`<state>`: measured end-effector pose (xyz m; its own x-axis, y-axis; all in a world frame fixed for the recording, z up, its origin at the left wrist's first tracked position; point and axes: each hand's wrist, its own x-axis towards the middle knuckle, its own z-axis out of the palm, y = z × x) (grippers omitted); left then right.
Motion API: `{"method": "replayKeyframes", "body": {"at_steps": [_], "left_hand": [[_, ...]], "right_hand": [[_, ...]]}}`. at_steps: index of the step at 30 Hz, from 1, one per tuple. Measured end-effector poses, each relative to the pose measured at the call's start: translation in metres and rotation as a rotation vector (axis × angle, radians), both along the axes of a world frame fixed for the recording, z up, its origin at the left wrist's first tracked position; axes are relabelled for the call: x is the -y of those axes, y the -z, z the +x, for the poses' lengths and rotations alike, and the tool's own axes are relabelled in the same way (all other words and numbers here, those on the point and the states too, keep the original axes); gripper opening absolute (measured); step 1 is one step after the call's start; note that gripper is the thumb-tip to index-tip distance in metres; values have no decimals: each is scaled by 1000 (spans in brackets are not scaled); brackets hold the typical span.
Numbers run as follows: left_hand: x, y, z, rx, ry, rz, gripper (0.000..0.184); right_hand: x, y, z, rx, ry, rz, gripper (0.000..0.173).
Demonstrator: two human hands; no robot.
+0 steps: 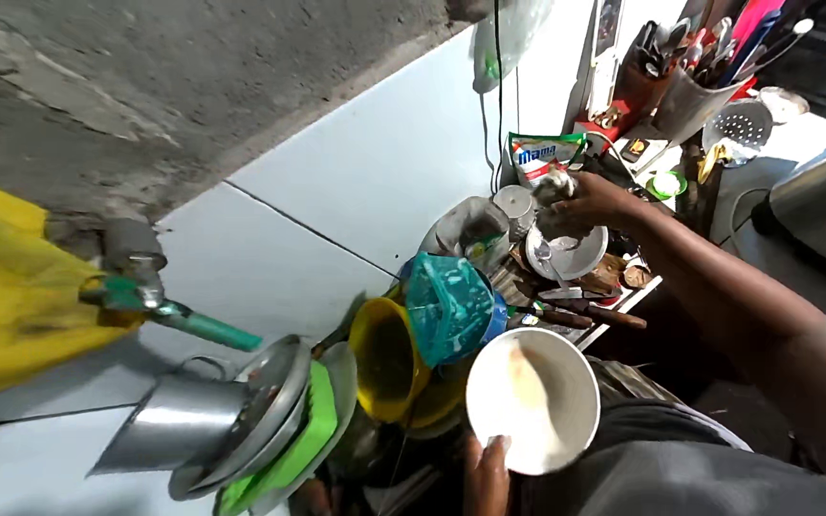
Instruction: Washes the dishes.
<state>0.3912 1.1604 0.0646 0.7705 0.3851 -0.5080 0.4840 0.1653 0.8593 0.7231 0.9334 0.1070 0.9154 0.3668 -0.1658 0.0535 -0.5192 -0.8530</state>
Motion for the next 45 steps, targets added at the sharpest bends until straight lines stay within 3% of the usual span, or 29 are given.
{"method": "replayKeyframes", "body": {"at_steps": [3, 5, 7, 11, 13, 18, 22, 27, 32, 36, 41, 45], "left_hand": [[19, 20, 29, 13, 108, -139, 70], [29, 33, 46, -1, 148, -190, 74], [34, 40, 61, -44, 198, -174, 77], [32, 44, 84, -109, 316, -101, 79], [29, 49, 91, -119, 359, -72, 81], [26, 57, 108, -202, 431, -4, 76], [25, 86, 122, -315, 498, 79, 74], [26, 107, 134, -382, 535, 132, 70], [30, 118, 143, -398, 574, 208, 71], [33, 121, 144, -330, 564, 326, 71], [37, 121, 133, -271, 430, 321, 66], [33, 107, 122, -282, 464, 307, 65]], "right_hand": [[36, 84, 41, -13, 103, -360, 42], [46, 109, 45, -111, 166, -520, 58], [45, 110, 41, -244, 214, -636, 69], [37, 104, 38, -394, 248, -704, 39], [39, 101, 37, -423, 259, -712, 35], [69, 104, 47, -336, 234, -705, 41], [116, 98, 55, -198, 206, -708, 42], [123, 12, 27, -124, 279, -635, 36], [95, -52, -6, -29, 263, -477, 22], [65, -61, -10, 52, 140, -300, 18], [6, -64, -19, 109, -8, -88, 21], [-47, -79, -24, 22, -131, -67, 27]]}}
